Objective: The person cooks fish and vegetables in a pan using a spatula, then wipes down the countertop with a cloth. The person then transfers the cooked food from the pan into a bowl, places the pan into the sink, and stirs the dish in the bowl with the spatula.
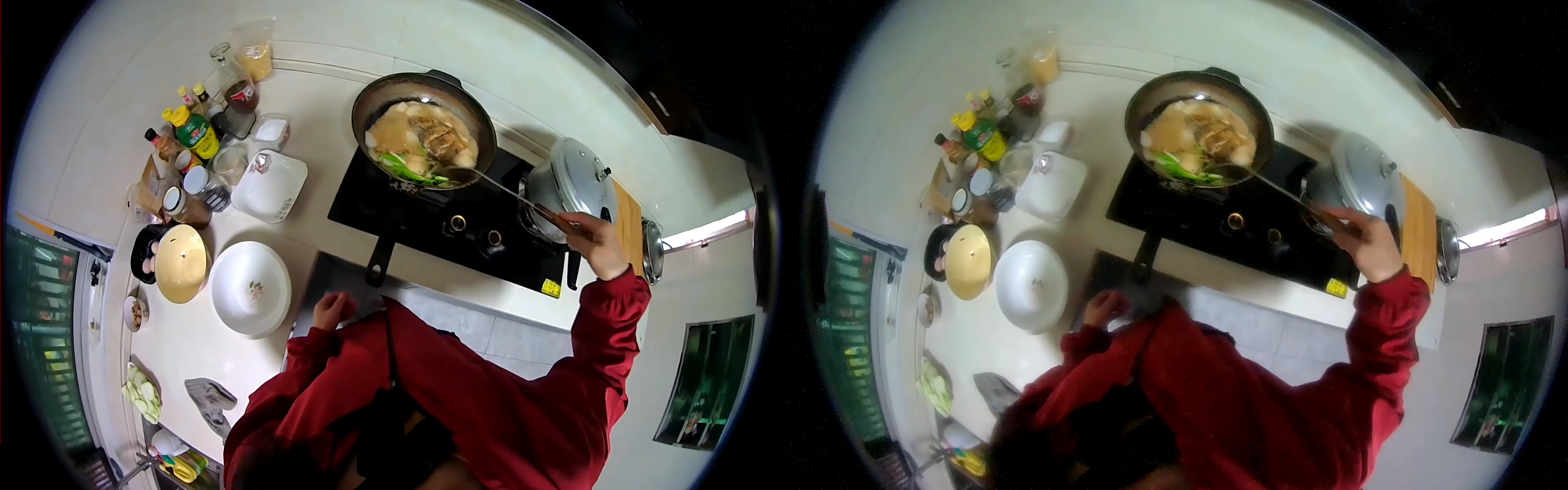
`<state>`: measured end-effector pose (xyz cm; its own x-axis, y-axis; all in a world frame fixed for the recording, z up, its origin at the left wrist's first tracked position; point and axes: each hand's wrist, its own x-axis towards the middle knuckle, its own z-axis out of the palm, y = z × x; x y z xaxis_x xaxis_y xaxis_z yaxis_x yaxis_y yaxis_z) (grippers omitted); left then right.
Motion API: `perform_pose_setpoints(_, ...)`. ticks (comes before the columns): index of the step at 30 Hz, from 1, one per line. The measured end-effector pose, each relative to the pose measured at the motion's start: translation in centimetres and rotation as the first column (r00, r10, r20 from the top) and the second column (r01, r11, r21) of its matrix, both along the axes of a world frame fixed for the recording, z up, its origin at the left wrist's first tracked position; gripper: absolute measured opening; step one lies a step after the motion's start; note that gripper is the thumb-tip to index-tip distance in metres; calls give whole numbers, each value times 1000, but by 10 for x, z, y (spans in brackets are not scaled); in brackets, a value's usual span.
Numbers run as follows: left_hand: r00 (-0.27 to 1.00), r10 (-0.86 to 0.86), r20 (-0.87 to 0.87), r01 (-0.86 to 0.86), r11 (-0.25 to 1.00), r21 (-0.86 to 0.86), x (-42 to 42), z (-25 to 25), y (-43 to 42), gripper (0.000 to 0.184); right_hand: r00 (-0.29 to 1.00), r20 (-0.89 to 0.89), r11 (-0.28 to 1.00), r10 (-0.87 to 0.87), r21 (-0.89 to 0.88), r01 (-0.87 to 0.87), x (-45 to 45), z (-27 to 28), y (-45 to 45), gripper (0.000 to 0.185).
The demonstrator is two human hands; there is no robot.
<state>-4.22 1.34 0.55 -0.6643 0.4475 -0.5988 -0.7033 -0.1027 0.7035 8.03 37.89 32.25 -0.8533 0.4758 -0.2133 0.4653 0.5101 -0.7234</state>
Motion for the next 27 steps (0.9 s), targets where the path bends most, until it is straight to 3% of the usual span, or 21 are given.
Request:
perform_pose_setpoints(5,996,-41,-75,40,999,-19,0,4,5,20,994,-31,995,101,13,-100,-10,-21,-10,37)
perform_pose_setpoints(6,996,-41,-76,40,999,-20,0,3,5,20,987,-26,982,160,107,-157,-17,-32,-14,36)
perform_pose_setpoints(10,998,-20,-58,22,1000,22,1,6,4,20,982,-78,943,173,301,-142,-46,-85,-37,31)
perform_pose_setpoints(14,999,24,-42,-23,999,24,5,6,-2,19,977,-156,959,144,267,-99,-76,-113,-58,32)
perform_pose_setpoints(16,999,37,-37,-36,999,28,6,7,-7,19,956,-286,988,59,154,-14,-90,-137,-49,32)
perform_pose_setpoints(18,998,56,-37,-54,998,35,4,9,-11,19,957,-226,945,-182,-308,107,-98,-127,-47,31)
perform_pose_setpoints(20,996,91,-20,-91,996,-14,7,10,-14,20,946,-231,918,-226,-376,127,-107,-120,-43,31)
perform_pose_setpoints(23,995,94,-17,-95,994,-46,10,16,-19,20,933,-359,994,-9,96,46,-127,-123,-22,28)
perform_pose_setpoints(24,995,98,-17,-99,994,-50,10,17,-20,20,950,-311,975,33,220,38,-134,-115,-24,30)
perform_pose_setpoints(26,994,105,-15,-105,994,-17,10,18,-21,20,874,-417,848,250,531,11,-149,-128,-15,34)
perform_pose_setpoints(27,994,107,-16,-108,994,-16,10,18,-20,20,873,-418,847,252,531,9,-152,-127,-15,34)
